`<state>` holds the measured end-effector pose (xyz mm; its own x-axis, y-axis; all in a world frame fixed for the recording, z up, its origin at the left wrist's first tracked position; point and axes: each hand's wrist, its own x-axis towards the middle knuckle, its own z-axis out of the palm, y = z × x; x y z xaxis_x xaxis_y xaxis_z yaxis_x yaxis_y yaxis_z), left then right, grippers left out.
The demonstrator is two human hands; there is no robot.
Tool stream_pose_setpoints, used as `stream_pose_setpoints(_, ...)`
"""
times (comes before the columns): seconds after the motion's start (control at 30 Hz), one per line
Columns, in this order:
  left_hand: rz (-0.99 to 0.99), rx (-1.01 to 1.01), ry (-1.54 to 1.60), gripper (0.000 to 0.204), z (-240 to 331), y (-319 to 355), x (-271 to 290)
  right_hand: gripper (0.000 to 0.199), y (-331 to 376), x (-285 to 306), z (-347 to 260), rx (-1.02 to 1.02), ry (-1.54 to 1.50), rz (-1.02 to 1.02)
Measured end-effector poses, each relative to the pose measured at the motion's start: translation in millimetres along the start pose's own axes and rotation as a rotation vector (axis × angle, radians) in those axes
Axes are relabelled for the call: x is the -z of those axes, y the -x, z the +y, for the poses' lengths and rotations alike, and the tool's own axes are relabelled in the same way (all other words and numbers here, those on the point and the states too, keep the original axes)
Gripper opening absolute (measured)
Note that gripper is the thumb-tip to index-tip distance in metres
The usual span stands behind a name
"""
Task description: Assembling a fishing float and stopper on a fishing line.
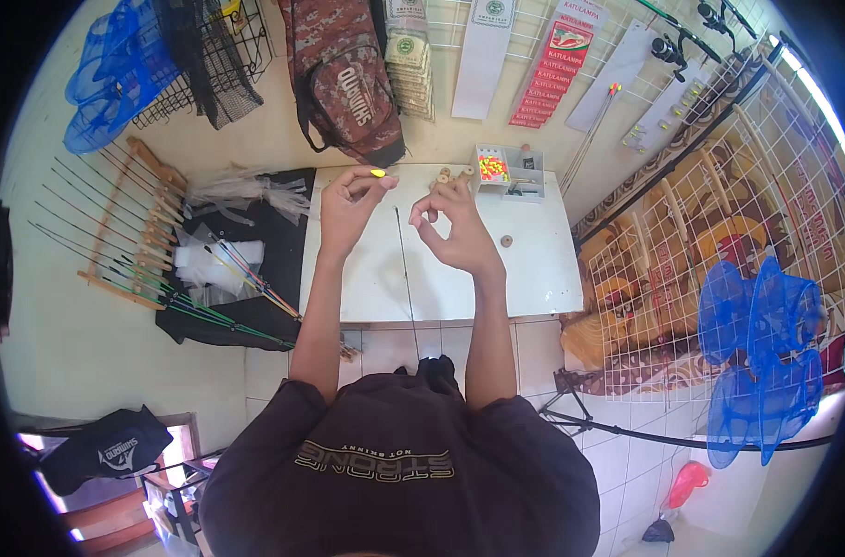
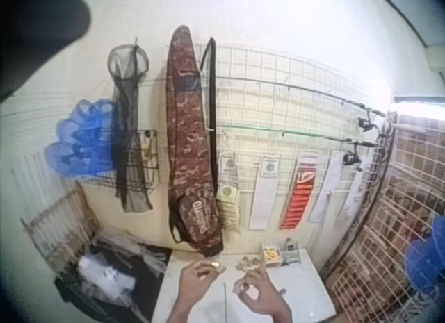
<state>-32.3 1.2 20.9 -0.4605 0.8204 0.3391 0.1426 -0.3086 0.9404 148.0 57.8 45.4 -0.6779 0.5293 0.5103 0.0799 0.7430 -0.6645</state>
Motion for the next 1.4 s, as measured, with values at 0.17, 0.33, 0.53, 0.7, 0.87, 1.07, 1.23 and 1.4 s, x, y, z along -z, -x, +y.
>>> stream_pose_setpoints(0.17, -0.021, 0.034, 0.043, 0.017, 10, 2, -4, 0.006, -1, -2, -3, 0.046, -0.046, -0.006)
stream_pose_setpoints(0.33, -0.030, -0.040, 0.021, 0.014, 8, 3, -5, 0.007, -3, -9, -4, -0.029, -0.032, 0.067)
stream_pose_setpoints(0.53, -0.037, -0.049, -0.024, 0.014, 9, 3, -1, 0.010, -8, -10, -7, -0.052, 0.050, 0.200)
stream_pose_setpoints(0.7, -0.053, -0.008, 0.007, 0.014, 10, 2, -2, 0.010, -7, -7, -8, -0.055, 0.068, 0.200)
stream_pose_setpoints(0.87, -0.065, -0.011, 0.041, 0.011, 4, 0, -1, 0.007, -6, -6, -5, 0.024, 0.061, 0.116)
stream_pose_setpoints(1.07, -0.082, -0.007, 0.089, 0.009, 3, -1, -2, 0.008, -7, -8, -4, 0.036, 0.024, 0.056)
stream_pose_setpoints(1.23, -0.063, -0.011, 0.113, 0.009, 4, -1, -3, 0.008, -9, -9, 0, 0.026, 0.038, 0.051)
stream_pose_setpoints(1.4, -0.063, -0.047, 0.160, 0.012, 1, 0, -2, 0.008, -13, -10, 1, 0.079, 0.082, 0.036)
